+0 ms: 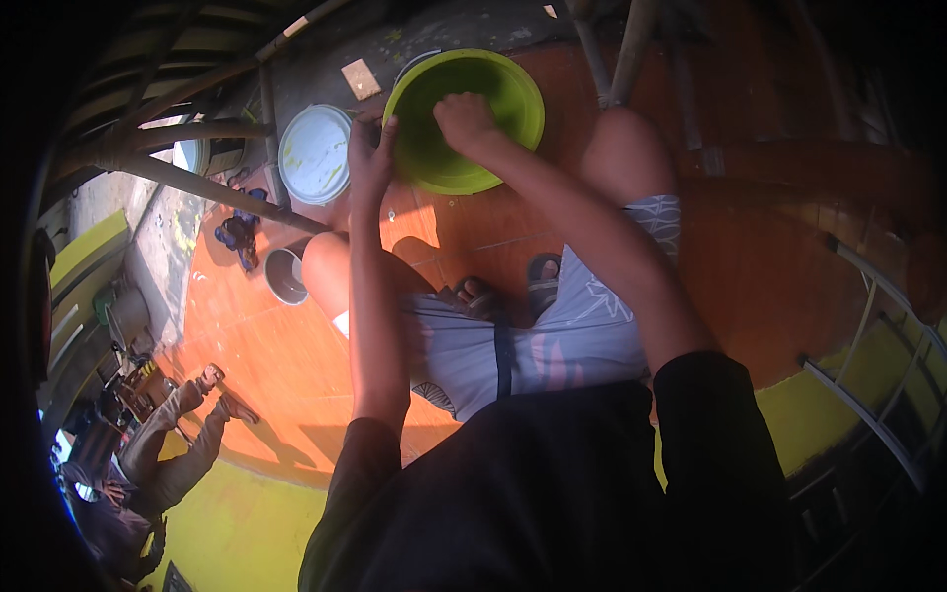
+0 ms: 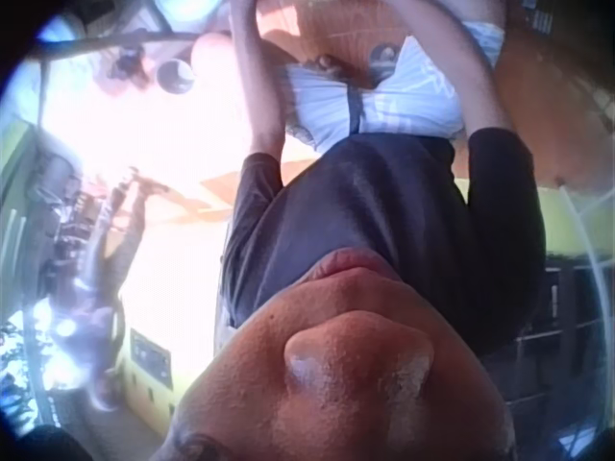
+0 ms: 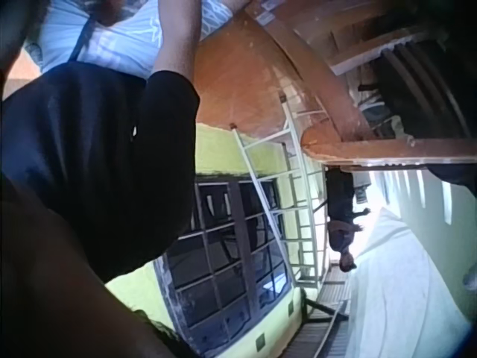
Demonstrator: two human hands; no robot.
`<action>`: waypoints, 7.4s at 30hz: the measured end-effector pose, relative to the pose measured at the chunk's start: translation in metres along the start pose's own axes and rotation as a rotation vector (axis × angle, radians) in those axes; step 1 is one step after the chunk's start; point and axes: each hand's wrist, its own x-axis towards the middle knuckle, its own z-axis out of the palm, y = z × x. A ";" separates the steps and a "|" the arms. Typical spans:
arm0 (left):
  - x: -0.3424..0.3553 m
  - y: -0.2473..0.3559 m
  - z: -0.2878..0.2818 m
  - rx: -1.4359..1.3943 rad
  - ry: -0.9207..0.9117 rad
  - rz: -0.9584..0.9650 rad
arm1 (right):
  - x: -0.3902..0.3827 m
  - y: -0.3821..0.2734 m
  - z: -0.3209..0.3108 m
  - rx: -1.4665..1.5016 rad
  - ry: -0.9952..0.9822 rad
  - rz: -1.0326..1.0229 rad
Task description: The person moves a ladder, fills a metal cup with water from a hose, and then sits on the floor to mix paint in a green bucket using a wooden stick. The person adds water to the paint and stirs it thoroughly.
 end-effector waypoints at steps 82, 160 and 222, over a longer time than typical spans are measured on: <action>-0.026 -0.018 -0.033 -0.366 0.049 -0.335 | 0.047 -0.010 0.005 -0.119 -0.518 0.094; -0.137 0.047 -0.058 -1.777 0.206 -0.500 | -0.036 -0.017 0.006 -0.174 -0.195 0.012; -0.129 0.004 -0.023 -1.278 0.578 -0.436 | -0.006 -0.004 0.029 -0.063 -0.295 0.066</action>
